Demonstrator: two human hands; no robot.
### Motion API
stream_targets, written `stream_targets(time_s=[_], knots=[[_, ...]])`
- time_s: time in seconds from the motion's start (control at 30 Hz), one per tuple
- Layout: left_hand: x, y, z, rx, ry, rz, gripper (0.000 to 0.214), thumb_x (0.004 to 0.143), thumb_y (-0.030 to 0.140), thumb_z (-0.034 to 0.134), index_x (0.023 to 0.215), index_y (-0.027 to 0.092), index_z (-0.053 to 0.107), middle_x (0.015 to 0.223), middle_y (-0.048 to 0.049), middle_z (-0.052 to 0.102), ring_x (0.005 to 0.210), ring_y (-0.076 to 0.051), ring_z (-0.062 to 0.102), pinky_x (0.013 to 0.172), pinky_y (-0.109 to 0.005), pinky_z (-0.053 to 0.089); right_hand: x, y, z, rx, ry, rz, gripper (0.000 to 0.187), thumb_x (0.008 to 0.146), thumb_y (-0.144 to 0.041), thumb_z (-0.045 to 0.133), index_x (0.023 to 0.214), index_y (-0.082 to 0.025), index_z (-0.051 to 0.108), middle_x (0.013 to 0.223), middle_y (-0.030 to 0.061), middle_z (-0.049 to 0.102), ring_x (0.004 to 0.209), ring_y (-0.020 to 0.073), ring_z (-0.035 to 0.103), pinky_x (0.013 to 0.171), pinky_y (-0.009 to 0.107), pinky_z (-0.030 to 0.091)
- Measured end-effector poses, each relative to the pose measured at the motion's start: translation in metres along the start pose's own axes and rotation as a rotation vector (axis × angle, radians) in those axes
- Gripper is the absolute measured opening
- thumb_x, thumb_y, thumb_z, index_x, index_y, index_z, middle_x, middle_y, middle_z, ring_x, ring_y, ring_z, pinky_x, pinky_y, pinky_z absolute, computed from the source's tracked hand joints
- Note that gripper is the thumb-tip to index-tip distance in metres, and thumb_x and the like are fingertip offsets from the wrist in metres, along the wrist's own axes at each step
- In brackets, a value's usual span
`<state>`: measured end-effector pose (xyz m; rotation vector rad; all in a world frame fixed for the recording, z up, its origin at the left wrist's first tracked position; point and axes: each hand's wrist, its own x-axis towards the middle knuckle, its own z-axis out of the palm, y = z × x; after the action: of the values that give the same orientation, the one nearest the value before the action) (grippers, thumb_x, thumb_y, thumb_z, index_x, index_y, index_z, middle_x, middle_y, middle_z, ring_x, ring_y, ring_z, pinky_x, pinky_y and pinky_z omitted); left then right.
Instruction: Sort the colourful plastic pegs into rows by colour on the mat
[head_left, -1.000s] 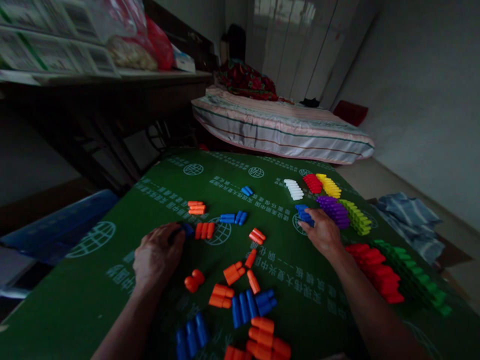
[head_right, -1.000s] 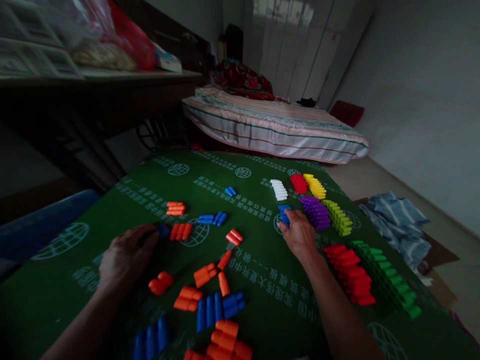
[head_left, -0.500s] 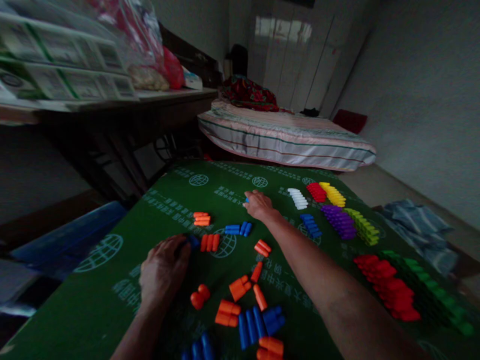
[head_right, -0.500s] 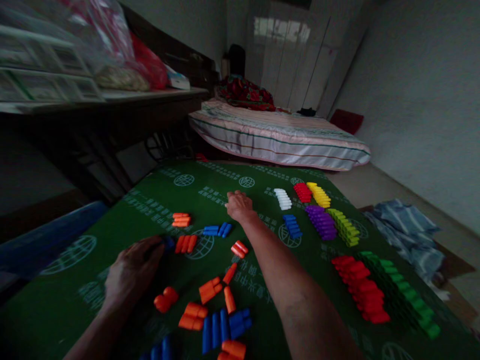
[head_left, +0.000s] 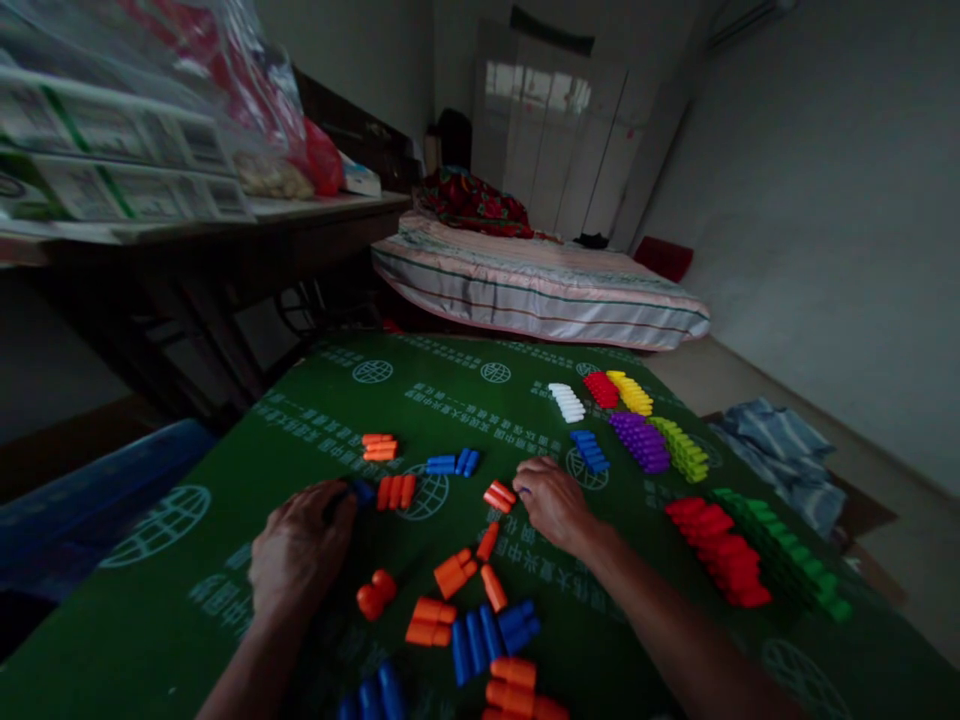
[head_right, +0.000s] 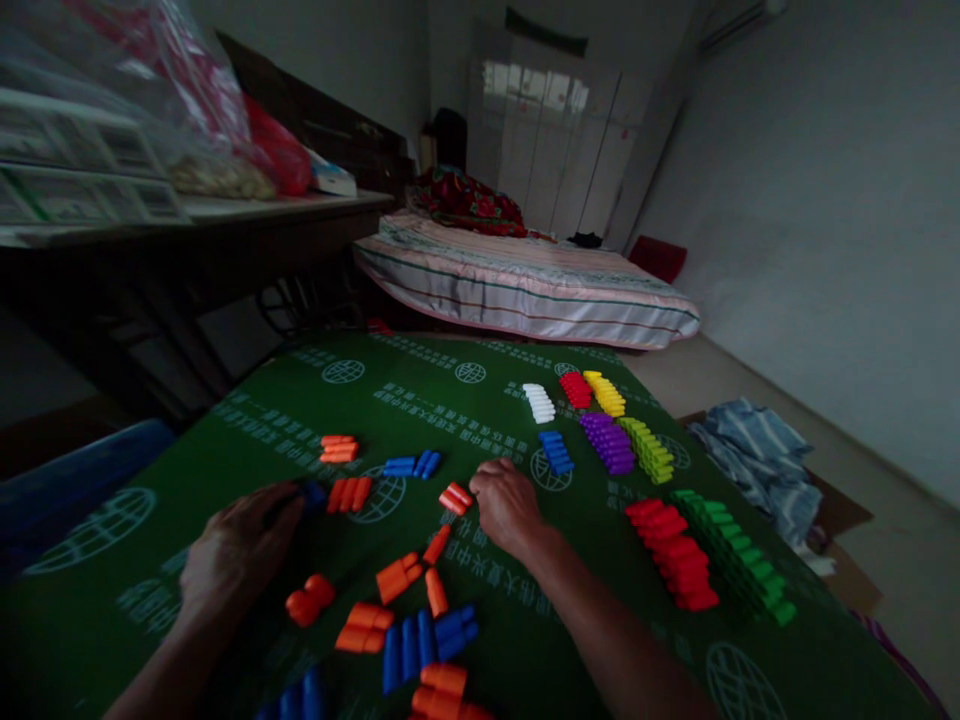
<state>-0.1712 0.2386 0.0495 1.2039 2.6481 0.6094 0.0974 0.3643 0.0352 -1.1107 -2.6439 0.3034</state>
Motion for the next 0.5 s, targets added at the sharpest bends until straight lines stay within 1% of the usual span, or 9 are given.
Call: stream_targets(time_s=[0.1, 0.2, 0.3, 0.37, 0.5], knots=[[0.001, 0.001, 0.000, 0.003, 0.006, 0.003, 0.050, 0.088, 0.043, 0.030, 0.118, 0.018, 0.060, 0.135, -0.0125, 0.055, 0.127, -0.032, 0.047, 0.101, -0.047, 0.044, -0.039, 0.009, -0.004, 0.113, 0.058, -0.020, 0.020, 0.081, -0.008, 0.054, 0.080, -0.024, 0.066, 0.100, 0.0018, 0.067, 0.104, 0.0173, 0.055, 0.092, 0.029, 0.044], [0.001, 0.001, 0.000, -0.005, 0.016, 0.016, 0.049, 0.088, 0.043, 0.031, 0.118, 0.017, 0.060, 0.134, -0.0134, 0.056, 0.126, -0.033, 0.048, 0.099, -0.047, 0.046, -0.062, 0.017, -0.007, 0.171, 0.092, -0.013, 0.023, 0.080, -0.006, 0.054, 0.082, -0.025, 0.068, 0.102, 0.0018, 0.068, 0.107, 0.0172, 0.056, 0.095, 0.031, 0.045], [0.002, 0.000, -0.001, -0.013, 0.027, 0.029, 0.048, 0.088, 0.043, 0.034, 0.118, 0.016, 0.061, 0.133, -0.0142, 0.057, 0.124, -0.034, 0.050, 0.096, -0.047, 0.047, -0.073, 0.027, -0.006, 0.203, 0.125, 0.008, 0.031, 0.080, -0.004, 0.050, 0.092, -0.025, 0.070, 0.107, 0.0027, 0.069, 0.110, 0.0175, 0.055, 0.098, 0.033, 0.045], [0.002, -0.001, 0.000, -0.010, 0.038, 0.033, 0.047, 0.087, 0.042, 0.036, 0.117, 0.017, 0.062, 0.131, -0.0143, 0.058, 0.122, -0.033, 0.051, 0.095, -0.047, 0.048, -0.077, 0.035, -0.003, 0.208, 0.161, 0.050, 0.037, 0.079, -0.003, 0.048, 0.101, -0.025, 0.069, 0.111, 0.0038, 0.068, 0.111, 0.0180, 0.056, 0.099, 0.035, 0.045], [0.003, -0.001, 0.003, 0.000, 0.052, 0.019, 0.044, 0.087, 0.040, 0.039, 0.115, 0.018, 0.063, 0.130, -0.0127, 0.059, 0.121, -0.032, 0.053, 0.094, -0.046, 0.049, -0.084, 0.055, 0.002, 0.199, 0.253, 0.130, 0.043, 0.078, -0.005, 0.048, 0.113, -0.023, 0.065, 0.115, 0.0054, 0.067, 0.110, 0.0185, 0.057, 0.101, 0.036, 0.045]])
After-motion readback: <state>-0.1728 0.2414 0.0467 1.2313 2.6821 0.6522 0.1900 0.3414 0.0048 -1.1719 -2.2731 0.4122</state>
